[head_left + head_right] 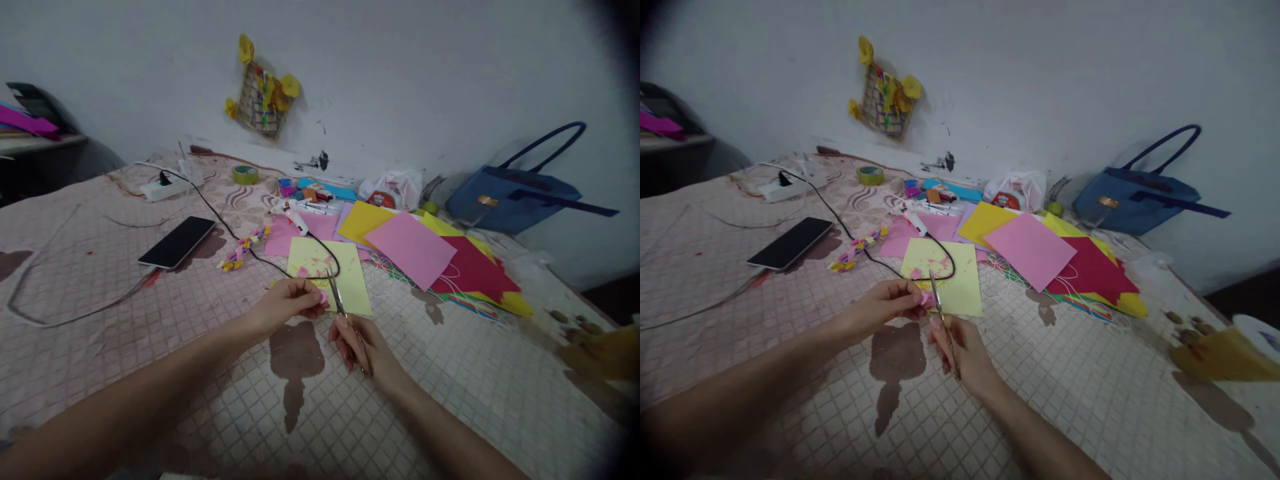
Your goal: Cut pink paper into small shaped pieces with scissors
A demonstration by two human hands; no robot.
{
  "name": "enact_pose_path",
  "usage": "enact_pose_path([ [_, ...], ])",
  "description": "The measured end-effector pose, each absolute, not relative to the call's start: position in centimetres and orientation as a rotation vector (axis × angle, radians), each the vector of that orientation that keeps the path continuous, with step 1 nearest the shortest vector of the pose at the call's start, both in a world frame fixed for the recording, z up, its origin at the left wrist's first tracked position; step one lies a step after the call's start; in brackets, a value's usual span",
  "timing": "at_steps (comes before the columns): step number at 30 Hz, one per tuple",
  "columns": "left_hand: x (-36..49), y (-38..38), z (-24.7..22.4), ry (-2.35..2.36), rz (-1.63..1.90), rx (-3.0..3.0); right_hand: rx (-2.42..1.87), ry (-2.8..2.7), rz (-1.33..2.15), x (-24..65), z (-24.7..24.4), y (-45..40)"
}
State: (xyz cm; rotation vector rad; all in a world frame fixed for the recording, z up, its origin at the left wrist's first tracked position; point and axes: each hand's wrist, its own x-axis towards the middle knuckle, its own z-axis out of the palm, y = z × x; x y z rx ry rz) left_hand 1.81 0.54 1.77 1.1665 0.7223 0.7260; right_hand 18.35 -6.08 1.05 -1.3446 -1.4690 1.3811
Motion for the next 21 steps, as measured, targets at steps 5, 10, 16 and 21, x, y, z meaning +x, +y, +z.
enact_pose_path([
  [5,1.59,0.9,1.68,0.706,0.822,1.127,-1.412,-1.528,1.339,18.14,0.93,-6.13],
  [10,1.52,0.95,1.76,0.71,0.85,1.084,-1.45,-1.586,1.289,18.05,1.0,-6.27],
  [16,1.48,0.89,2.01,0.716,0.846,1.093,-1.451,-1.674,1.208,18.3,0.58,-6.22],
  [21,1.47,0.94,1.81,0.7,0.851,1.107,-1.46,-1.695,1.182,18.55,0.17,-6.27],
])
